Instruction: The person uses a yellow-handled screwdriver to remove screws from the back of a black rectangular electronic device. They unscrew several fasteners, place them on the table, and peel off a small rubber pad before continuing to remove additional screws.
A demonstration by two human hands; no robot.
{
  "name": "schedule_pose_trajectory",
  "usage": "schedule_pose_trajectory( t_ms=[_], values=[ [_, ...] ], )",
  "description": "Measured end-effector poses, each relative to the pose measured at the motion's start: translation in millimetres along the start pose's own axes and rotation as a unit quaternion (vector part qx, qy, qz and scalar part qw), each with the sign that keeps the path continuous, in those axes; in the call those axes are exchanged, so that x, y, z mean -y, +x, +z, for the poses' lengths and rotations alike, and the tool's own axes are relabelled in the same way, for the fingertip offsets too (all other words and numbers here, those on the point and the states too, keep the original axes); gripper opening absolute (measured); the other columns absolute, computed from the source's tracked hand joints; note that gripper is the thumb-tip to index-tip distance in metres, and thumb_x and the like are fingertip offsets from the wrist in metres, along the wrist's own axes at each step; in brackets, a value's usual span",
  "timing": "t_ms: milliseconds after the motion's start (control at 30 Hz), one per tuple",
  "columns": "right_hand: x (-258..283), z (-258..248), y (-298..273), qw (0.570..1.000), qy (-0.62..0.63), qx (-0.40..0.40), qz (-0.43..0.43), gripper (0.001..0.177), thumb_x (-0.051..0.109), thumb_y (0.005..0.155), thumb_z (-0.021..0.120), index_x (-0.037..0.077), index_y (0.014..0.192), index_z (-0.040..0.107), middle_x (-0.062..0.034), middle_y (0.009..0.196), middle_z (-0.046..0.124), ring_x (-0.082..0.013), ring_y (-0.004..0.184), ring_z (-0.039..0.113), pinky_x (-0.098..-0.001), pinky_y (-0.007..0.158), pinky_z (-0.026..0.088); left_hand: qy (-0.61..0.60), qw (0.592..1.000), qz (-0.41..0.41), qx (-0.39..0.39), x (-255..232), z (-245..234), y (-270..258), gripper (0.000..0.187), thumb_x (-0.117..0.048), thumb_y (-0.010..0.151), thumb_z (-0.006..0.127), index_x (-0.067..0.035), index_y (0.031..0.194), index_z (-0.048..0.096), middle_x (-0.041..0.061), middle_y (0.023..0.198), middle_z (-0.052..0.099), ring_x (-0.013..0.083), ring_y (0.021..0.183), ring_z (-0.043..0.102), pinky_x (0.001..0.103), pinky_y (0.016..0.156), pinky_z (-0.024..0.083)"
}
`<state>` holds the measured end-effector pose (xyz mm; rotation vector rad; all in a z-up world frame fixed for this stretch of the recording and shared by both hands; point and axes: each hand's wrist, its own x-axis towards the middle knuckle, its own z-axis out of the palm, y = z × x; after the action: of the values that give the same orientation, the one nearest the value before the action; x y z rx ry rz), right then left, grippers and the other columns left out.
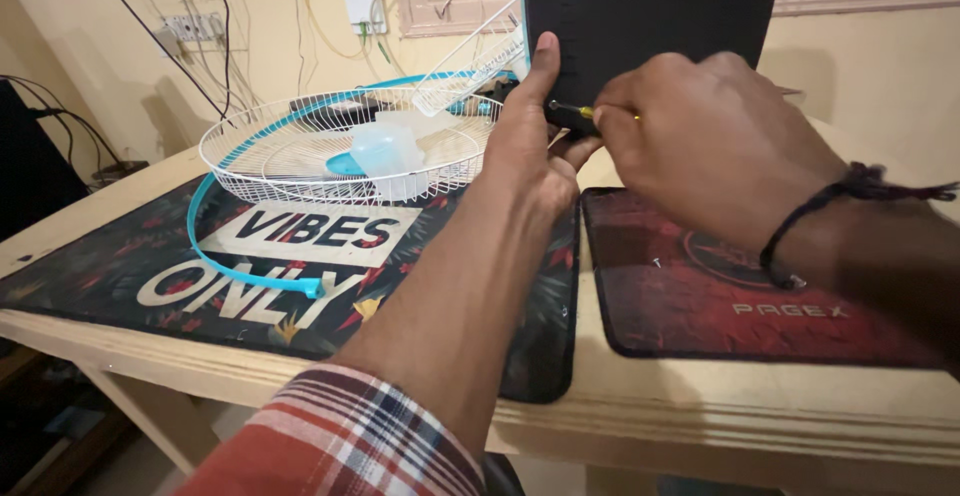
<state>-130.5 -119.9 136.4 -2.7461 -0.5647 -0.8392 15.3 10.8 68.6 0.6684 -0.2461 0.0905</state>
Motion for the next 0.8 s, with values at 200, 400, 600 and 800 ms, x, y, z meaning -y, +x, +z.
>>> schedule_pose_trajectory(
  t_ms=[200,400,600,800],
  values=[
    [5.5,-4.6,-7.0,0.982,-0.176,-0.028,-0.053,0.026,0.035,0.102,0.056,0.021,0.106,0.077,-0.0187,0.079,0.072,-0.0404,0.077,0.072,-0.0525,0.07,0.058,-0.006,1.0,-0.007,0.007,-6.0,7.3,2.6,0.053,-0.045,0.081,0.082,-0.007,0.114,0.066,0.014,0.103,0.066,0.0267,0.093,0.066,0.04,0.075,0.061],
    [-6.3,-5.1,-3.2,0.973,-0.221,-0.016,-0.058,0.024,0.037,0.102,0.057,0.028,0.111,0.077,-0.0147,0.078,0.072,-0.0381,0.076,0.072,-0.0508,0.066,0.058,-0.001,1.0,0.0,0.021,-14.3,10.2,-0.4,0.057,-0.043,0.078,0.081,-0.008,0.12,0.064,0.015,0.112,0.064,0.0291,0.101,0.068,0.051,0.085,0.065],
    [-27.7,-4.5,5.7,0.997,0.053,-0.009,-0.059,0.034,0.03,0.1,0.06,0.02,0.128,0.075,-0.0073,0.072,0.071,-0.0225,0.055,0.065,-0.0354,0.051,0.053,0.019,0.999,-0.021,-0.035,-18.9,16.2,-4.5,0.07,-0.046,0.076,0.079,-0.007,0.129,0.056,0.021,0.116,0.055,0.0363,0.104,0.066,0.056,0.088,0.064],
    [-52.3,0.2,8.3,0.789,0.558,0.156,0.206,0.025,0.027,0.103,0.056,0.005,0.11,0.064,0.0065,0.059,0.033,-0.0061,0.046,0.022,-0.0251,0.04,0.02,0.009,0.999,-0.018,0.031,-15.9,16.3,1.5,0.076,-0.051,0.076,0.078,-0.002,0.131,0.056,0.022,0.119,0.058,0.0374,0.108,0.066,0.052,0.088,0.065]
  ],
)
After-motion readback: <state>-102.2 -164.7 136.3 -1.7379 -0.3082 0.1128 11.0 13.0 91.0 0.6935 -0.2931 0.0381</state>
